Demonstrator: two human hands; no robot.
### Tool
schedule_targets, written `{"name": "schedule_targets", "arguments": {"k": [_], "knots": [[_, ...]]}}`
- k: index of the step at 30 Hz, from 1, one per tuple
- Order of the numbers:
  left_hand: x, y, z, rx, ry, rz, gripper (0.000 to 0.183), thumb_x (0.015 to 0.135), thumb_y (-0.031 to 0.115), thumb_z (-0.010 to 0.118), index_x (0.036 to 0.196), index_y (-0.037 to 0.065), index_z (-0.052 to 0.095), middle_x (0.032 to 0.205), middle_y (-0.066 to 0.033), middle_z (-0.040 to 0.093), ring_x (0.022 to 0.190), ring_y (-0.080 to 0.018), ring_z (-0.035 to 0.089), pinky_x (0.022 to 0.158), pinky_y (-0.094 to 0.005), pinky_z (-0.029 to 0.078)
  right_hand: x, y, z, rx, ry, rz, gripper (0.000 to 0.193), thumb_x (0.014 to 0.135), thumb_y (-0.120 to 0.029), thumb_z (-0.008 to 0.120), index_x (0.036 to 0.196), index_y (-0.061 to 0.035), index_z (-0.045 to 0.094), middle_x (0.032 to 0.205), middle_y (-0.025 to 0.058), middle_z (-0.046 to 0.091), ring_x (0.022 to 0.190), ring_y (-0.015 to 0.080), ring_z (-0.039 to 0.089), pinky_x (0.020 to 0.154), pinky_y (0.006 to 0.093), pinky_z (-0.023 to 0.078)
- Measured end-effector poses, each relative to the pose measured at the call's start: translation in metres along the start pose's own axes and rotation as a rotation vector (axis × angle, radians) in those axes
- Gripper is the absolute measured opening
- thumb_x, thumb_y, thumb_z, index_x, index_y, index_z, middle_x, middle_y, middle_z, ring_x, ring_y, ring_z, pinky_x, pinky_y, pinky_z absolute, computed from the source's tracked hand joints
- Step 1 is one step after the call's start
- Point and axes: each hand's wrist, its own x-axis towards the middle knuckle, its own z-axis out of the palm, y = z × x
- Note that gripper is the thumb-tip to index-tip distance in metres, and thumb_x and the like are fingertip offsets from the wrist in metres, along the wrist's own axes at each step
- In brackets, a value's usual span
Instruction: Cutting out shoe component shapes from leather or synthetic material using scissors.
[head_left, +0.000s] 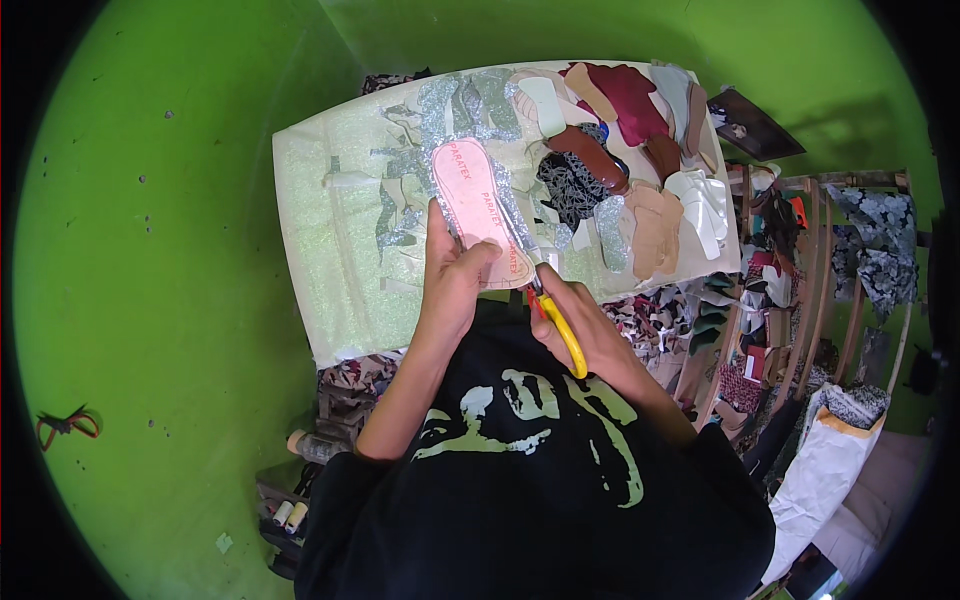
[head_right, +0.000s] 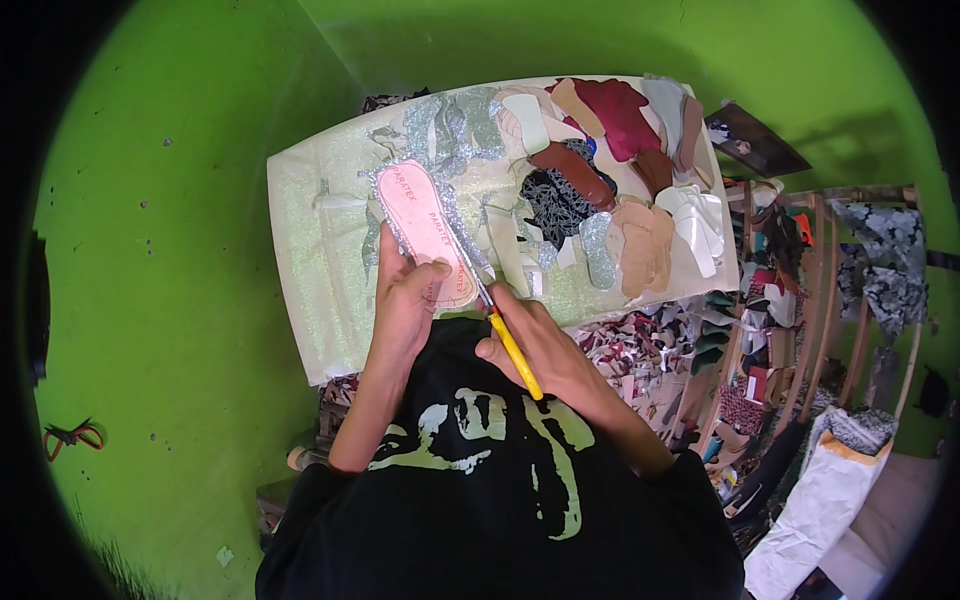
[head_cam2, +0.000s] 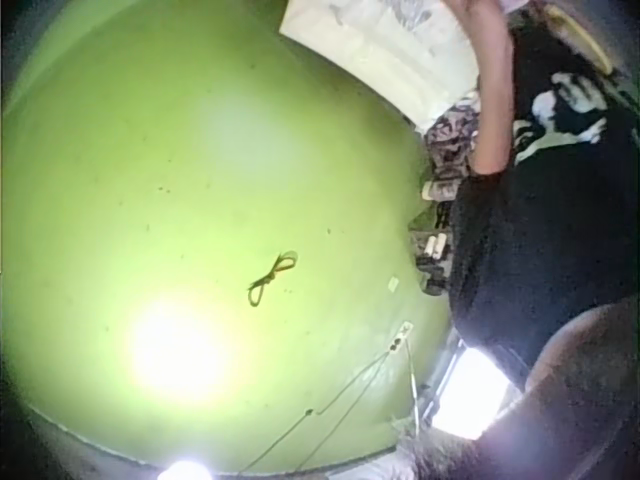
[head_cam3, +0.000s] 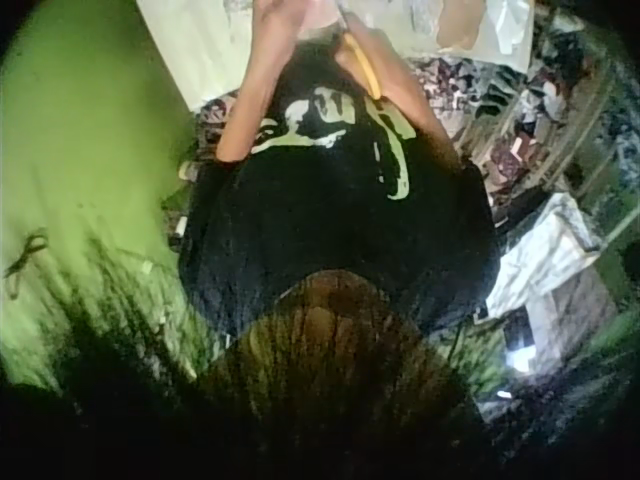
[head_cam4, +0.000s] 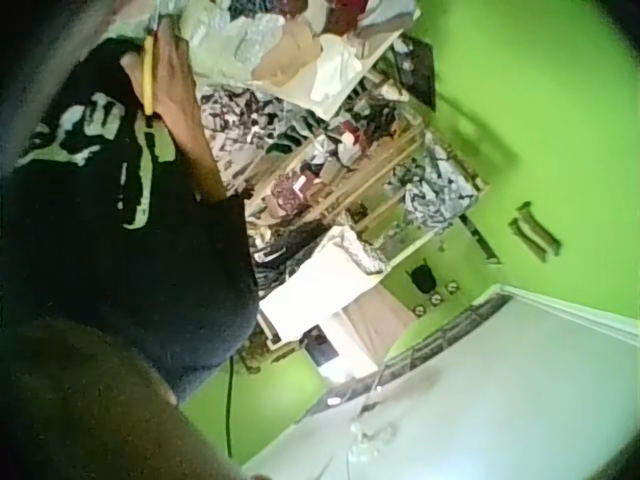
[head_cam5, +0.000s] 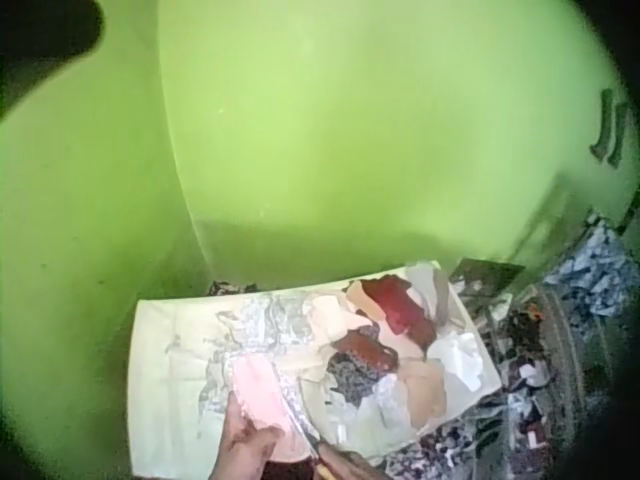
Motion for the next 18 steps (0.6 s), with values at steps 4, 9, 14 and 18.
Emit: {"name": "schedule_targets", "arguments": {"k": [4, 9, 14, 18], "knots": [[-0.001, -0.004, 0.004, 0.041, -0.034, 0.038, 0.056, 0.091, -0.006, 0.052, 0.142, 0.003, 0.031, 0.125, -0.0108, 0.055, 0.111, -0.0158, 0.057, 0.093, -0.0292, 0.048, 0.009, 0.004, 0.004, 0.136, -0.051, 0.010, 0.072, 0.090, -0.060, 0.059, 0.117, 0.0046, 0.042, 0.084, 0.0209, 0.057, 0.074, 0.0405, 0.057, 0.072, 0.0439, 0.048], [0.002, -0.007, 0.000, 0.209, 0.013, 0.150, 0.042, 0.100, 0.008, 0.055, 0.136, -0.001, 0.036, 0.117, -0.0104, 0.058, 0.101, -0.0128, 0.057, 0.087, -0.0264, 0.048, 0.008, 0.013, 0.001, 0.179, -0.101, -0.008, 0.077, 0.090, -0.066, 0.053, 0.117, 0.0045, 0.043, 0.081, 0.0177, 0.057, 0.070, 0.0364, 0.058, 0.068, 0.0411, 0.048], [0.005, 0.001, 0.000, 0.452, 0.092, 0.366, 0.029, 0.099, 0.007, 0.056, 0.123, -0.003, 0.042, 0.111, -0.0117, 0.059, 0.095, -0.0117, 0.056, 0.082, -0.0260, 0.049, 0.003, 0.004, -0.008, 0.173, -0.219, 0.001, 0.079, 0.090, -0.070, 0.048, 0.120, 0.0034, 0.045, 0.083, 0.0161, 0.058, 0.074, 0.0333, 0.058, 0.074, 0.0407, 0.047], [0.005, 0.006, 0.000, 0.542, 0.044, 0.435, 0.025, 0.099, 0.007, 0.056, 0.118, -0.003, 0.043, 0.108, -0.0128, 0.060, 0.096, -0.0119, 0.056, 0.082, -0.0262, 0.049, 0.001, -0.005, -0.012, 0.094, -0.187, 0.016, 0.075, 0.092, -0.068, 0.046, 0.121, 0.0016, 0.046, 0.088, 0.0165, 0.059, 0.082, 0.0348, 0.058, 0.083, 0.0410, 0.045]]}}
